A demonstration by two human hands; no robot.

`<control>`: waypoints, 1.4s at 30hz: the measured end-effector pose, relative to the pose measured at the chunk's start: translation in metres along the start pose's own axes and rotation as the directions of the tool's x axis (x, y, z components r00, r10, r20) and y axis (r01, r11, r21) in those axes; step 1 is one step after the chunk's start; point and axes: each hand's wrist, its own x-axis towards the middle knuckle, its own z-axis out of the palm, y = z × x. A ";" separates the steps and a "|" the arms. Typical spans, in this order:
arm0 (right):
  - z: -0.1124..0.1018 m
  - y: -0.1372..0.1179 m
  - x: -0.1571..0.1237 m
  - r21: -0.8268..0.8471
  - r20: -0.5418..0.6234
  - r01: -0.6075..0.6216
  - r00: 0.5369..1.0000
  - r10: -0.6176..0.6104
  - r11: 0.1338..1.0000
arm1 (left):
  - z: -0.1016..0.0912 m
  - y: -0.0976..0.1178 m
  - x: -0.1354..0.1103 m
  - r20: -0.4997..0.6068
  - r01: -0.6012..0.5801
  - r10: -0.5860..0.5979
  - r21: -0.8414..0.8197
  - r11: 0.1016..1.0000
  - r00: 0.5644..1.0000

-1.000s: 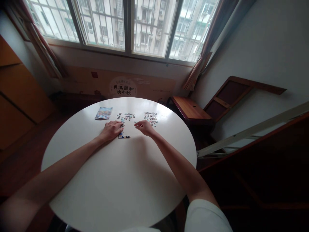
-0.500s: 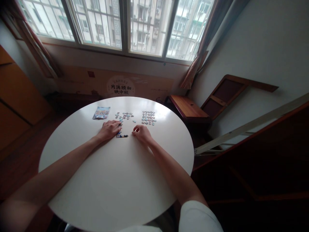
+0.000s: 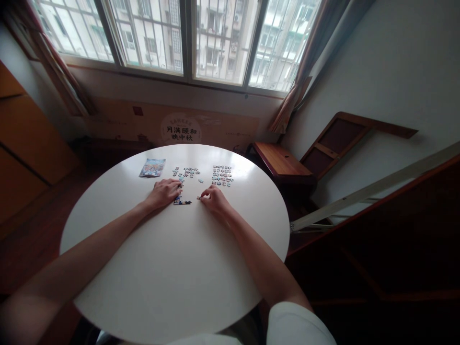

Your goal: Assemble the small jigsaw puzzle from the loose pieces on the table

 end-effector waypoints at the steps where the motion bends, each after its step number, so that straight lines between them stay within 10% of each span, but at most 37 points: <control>1: 0.000 -0.001 0.000 0.002 -0.001 -0.002 1.000 0.002 1.000 | 0.000 0.000 0.000 -0.004 -0.003 0.003 0.002 1.000 1.000; 42: 0.001 -0.017 -0.006 -0.118 0.099 0.000 0.995 0.011 0.993 | -0.001 0.000 0.000 0.013 0.016 -0.016 -0.006 1.000 1.000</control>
